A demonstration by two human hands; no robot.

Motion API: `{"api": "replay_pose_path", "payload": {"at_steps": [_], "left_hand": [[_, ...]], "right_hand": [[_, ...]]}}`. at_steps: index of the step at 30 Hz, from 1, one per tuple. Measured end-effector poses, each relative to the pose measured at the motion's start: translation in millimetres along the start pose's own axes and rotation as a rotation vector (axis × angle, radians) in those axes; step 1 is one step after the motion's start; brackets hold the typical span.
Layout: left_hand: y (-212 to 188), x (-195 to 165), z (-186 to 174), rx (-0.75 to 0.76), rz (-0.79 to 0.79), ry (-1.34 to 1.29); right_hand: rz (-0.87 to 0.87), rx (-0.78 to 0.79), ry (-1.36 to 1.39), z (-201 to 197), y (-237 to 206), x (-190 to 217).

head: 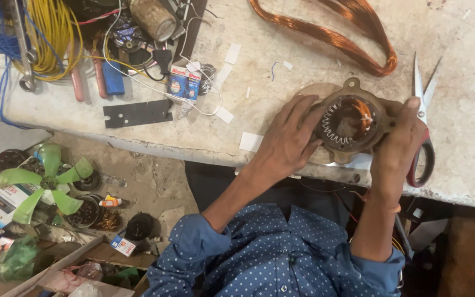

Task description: The person winds copper wire around a motor stator, using shears to cut a small white strip and then continuing to wrap the wire by hand. The person adjusts the wire placement and secures it with small white tabs.

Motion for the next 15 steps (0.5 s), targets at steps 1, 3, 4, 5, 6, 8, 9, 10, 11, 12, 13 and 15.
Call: {"api": "replay_pose_path", "payload": {"at_steps": [1, 3, 4, 5, 6, 8, 9, 10, 11, 12, 13, 15], "left_hand": [[-0.8, 0.6, 0.0, -0.003, 0.001, 0.010], [-3.7, 1.8, -0.3, 0.011, 0.008, 0.022], [-3.7, 2.9, -0.2, 0.014, 0.015, 0.029], [-3.2, 4.2, -0.5, 0.013, 0.022, 0.033], [-3.3, 4.9, -0.2, 0.014, 0.023, 0.036], [-4.1, 5.6, 0.2, 0.018, 0.031, 0.039], [-4.0, 5.9, 0.2, 0.017, 0.041, 0.044], [-4.3, 5.2, 1.0, 0.018, 0.050, 0.044], [-4.1, 4.8, 1.6, 0.021, 0.049, 0.045], [-3.7, 4.5, 1.7, 0.021, 0.048, 0.050], [-3.5, 4.1, 1.6, 0.022, 0.043, 0.056], [-4.2, 1.7, 0.2, 0.024, 0.035, 0.042]], "right_hand": [[-0.050, -0.025, -0.140, 0.7, -4.3, 4.7], [-0.197, -0.079, -0.349, 0.8, -13.6, 13.5], [-0.301, -0.107, -0.413, 1.1, -16.2, 17.3], [-0.408, -0.130, -0.471, 3.2, -17.9, 19.7], [-0.367, -0.100, -0.359, 3.5, -18.7, 16.4], [-0.277, -0.050, -0.143, 2.0, -18.7, 7.4], [-0.294, -0.041, -0.127, 3.3, -16.9, 4.0], [-0.310, -0.033, -0.115, 3.4, -15.5, 0.5], [-0.327, -0.026, -0.101, 2.7, -13.9, -2.3], [-0.315, -0.025, -0.064, 2.1, -11.8, -5.2], [-0.301, -0.023, -0.026, 2.1, -10.6, -7.7], [-0.281, -0.006, 0.039, 1.7, -10.3, -10.1]]}}
Point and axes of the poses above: each hand's wrist, its own y-axis towards the middle knuckle, its own z-axis out of the palm, x = y × z, the point moved 3 cm from there along y, towards the middle knuckle, and after that the axes turned 10 degrees about -y, right-handed, at the moved point
